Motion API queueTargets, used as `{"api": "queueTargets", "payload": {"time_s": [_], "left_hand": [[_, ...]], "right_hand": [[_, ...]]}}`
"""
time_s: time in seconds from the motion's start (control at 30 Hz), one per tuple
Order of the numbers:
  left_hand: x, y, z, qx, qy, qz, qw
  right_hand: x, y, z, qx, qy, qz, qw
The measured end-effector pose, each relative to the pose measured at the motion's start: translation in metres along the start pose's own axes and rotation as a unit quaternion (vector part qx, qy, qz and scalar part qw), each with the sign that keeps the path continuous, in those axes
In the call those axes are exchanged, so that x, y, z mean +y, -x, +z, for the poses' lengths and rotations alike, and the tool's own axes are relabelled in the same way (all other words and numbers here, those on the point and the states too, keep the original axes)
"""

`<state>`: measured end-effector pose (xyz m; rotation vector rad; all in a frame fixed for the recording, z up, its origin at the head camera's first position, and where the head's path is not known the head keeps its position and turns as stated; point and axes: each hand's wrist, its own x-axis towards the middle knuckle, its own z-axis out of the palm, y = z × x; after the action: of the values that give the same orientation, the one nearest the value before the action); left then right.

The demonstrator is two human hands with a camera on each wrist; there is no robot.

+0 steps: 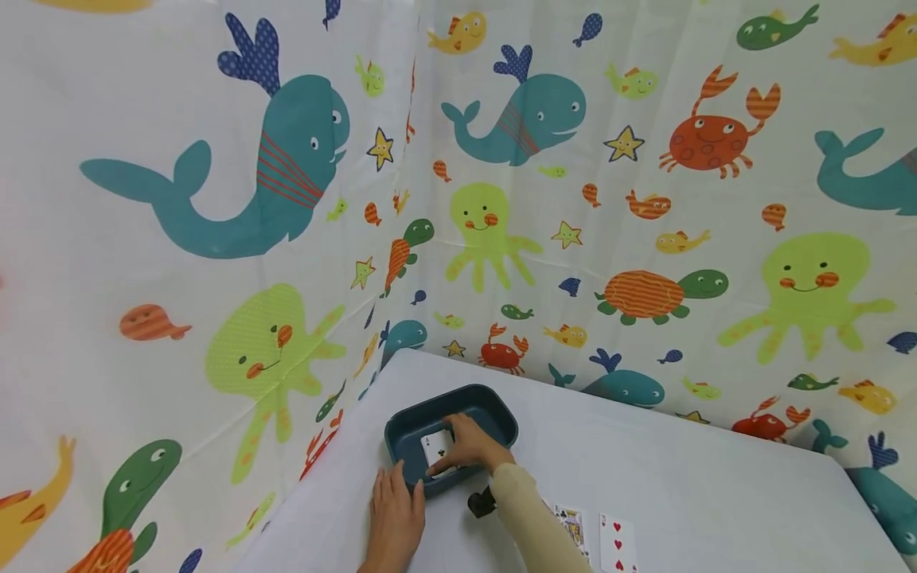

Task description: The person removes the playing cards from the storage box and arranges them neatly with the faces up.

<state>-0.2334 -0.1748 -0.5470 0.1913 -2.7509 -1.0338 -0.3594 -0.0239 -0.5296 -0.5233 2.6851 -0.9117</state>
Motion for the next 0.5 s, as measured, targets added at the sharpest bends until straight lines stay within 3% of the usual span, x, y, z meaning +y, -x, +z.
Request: {"api": "queueTargets", "payload": {"time_s": [0.5], "left_hand": [[-0.0004, -0.0014, -0.0014, -0.013, 0.003, -0.011, 0.9998]], "right_hand": [[0.0007, -0.0098, 0.0098, -0.006, 0.085, -0.011, 0.9963]]}}
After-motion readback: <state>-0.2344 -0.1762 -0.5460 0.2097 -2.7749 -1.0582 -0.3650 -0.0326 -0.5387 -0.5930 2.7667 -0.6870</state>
